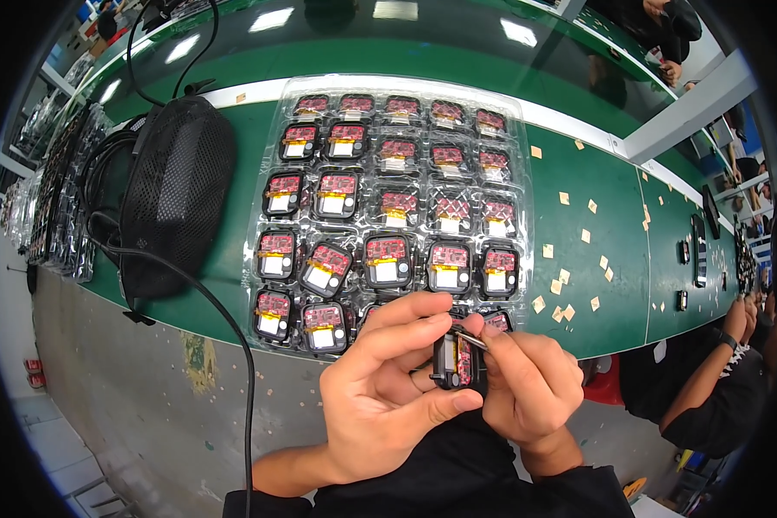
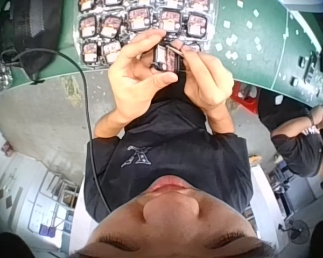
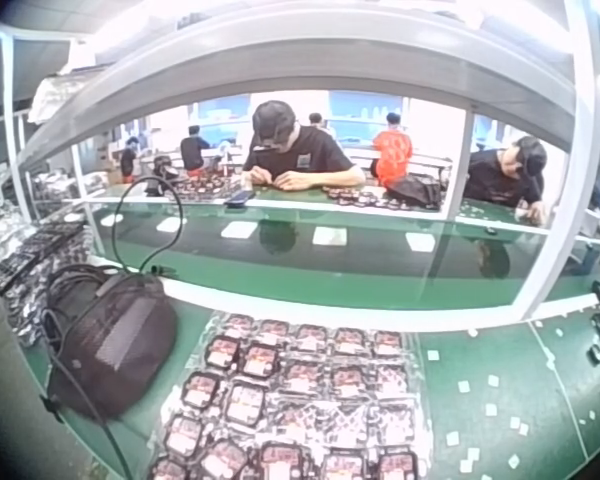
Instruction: The recorder is assembling smartwatch components, specifically applying small adhesive tabs or stickers to the internal chassis of watch bodies using tweezers and placing them into a protective tray.
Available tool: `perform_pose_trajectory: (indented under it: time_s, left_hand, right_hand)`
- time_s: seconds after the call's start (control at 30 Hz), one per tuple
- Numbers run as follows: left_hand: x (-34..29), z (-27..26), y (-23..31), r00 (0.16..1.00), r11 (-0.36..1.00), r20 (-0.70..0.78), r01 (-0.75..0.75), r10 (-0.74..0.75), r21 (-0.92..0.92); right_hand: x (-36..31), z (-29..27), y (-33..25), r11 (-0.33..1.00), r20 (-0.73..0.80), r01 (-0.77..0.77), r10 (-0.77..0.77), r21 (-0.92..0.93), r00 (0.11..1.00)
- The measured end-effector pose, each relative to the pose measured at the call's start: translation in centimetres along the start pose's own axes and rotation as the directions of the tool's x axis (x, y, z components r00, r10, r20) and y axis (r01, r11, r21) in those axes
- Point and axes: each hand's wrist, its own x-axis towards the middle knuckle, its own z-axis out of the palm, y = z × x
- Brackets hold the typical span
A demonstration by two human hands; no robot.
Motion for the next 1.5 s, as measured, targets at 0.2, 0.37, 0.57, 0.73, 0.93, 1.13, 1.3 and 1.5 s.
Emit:
perform_pose_trajectory:
  time_s: [0.2, 0.37, 0.57, 0.73, 0.93, 1.13, 1.3, 1.5]
  left_hand:
    - [0.7, -1.1, 1.1, 0.994, 0.992, 0.056, -0.094, 0.090, 0.089]
    - [3.5, -2.2, 3.0, 0.962, 0.775, 0.056, -0.248, 0.266, 0.581]
    - [8.2, -1.5, 3.7, 0.913, 0.173, 0.156, -0.234, 0.377, 0.957]
    - [9.3, -2.0, 2.3, 0.964, 0.074, 0.120, -0.141, 0.238, 0.987]
    - [8.9, -2.1, 2.1, 0.940, -0.283, 0.263, -0.197, 0.217, 0.939]
    - [7.6, -2.3, 2.5, 0.986, -0.288, 0.150, -0.166, -0.076, 0.943]
    - [7.6, -2.8, 3.2, 0.976, -0.338, 0.154, -0.199, -0.157, 0.920]
    - [7.6, -2.8, 3.3, 0.970, -0.333, 0.134, -0.197, -0.203, 0.922]
  right_hand:
    - [0.3, -0.8, 0.3, 0.987, -0.005, -0.122, 0.124, 0.108, 0.992]
    - [-1.5, -2.0, 2.7, 0.941, -0.138, -0.335, 0.339, 0.050, 0.931]
    - [-3.3, -3.8, 3.5, 0.865, -0.113, -0.477, 0.496, 0.158, 0.861]
    - [-3.3, -3.7, 3.1, 0.897, -0.104, -0.411, 0.430, 0.159, 0.897]
    - [-3.1, -3.6, 3.4, 0.864, -0.086, -0.457, 0.482, 0.212, 0.872]
    - [-3.0, -3.5, 3.9, 0.837, -0.056, -0.496, 0.520, 0.233, 0.852]
    - [-3.2, -3.5, 4.3, 0.833, -0.051, -0.498, 0.523, 0.241, 0.851]
    - [-3.4, -3.6, 4.6, 0.835, -0.040, -0.498, 0.520, 0.235, 0.853]
